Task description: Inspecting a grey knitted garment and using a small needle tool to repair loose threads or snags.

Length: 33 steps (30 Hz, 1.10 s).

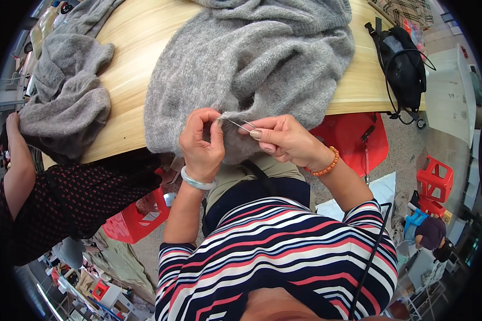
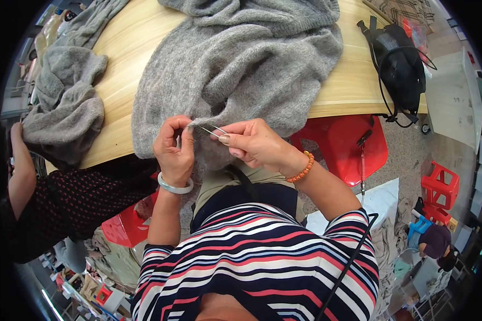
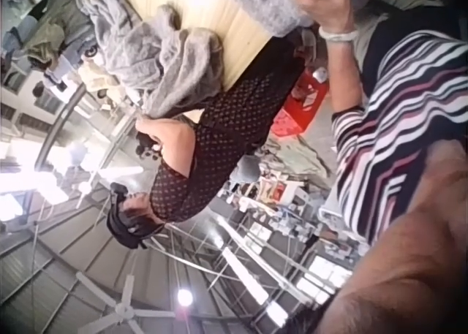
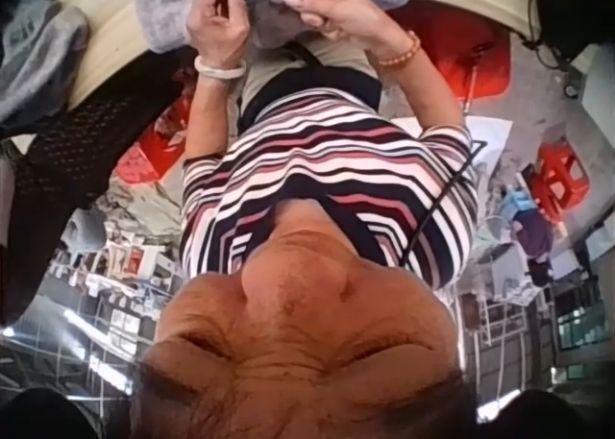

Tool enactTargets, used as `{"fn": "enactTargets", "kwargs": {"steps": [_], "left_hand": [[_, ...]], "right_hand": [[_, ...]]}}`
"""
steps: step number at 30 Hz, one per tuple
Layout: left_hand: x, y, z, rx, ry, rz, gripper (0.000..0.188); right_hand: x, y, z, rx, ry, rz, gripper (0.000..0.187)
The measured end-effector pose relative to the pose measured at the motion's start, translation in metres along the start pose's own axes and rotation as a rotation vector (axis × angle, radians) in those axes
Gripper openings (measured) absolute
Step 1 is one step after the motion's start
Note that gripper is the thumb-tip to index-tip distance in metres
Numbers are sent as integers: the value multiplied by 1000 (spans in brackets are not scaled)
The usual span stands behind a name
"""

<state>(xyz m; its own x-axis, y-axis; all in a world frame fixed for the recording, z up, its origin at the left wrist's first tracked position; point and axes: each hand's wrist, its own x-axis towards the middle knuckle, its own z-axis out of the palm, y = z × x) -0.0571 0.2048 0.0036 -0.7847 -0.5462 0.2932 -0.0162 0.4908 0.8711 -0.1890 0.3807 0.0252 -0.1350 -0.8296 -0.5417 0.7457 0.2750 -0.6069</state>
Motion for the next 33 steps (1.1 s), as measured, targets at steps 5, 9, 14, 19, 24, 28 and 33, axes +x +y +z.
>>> {"fn": "enactTargets", "kwargs": {"steps": [5, 9, 14, 19, 24, 28, 33], "left_hand": [[3, -7, -4, -481, -104, -398, 7], [8, -14, -11, -623, -191, -497, 6], [19, -12, -23, -621, -291, -583, 9], [14, -7, -31, -670, -300, -599, 11], [1, 3, -28, -347, -255, -410, 12], [8, -2, -25, -539, -276, -485, 11], [21, 5, -44, -720, -352, -619, 12]], "right_hand": [[1, -13, -4, -149, 24, 0, 29], [-7, -28, 3, -419, 20, -38, 30], [1, -41, 2, -451, -3, 86, 29], [1, -38, 1, -644, -71, -137, 27], [-4, -28, 4, -848, -45, -332, 25], [-9, -30, 5, -808, -7, -272, 26], [-3, -40, 5, -974, -78, -538, 29]]}}
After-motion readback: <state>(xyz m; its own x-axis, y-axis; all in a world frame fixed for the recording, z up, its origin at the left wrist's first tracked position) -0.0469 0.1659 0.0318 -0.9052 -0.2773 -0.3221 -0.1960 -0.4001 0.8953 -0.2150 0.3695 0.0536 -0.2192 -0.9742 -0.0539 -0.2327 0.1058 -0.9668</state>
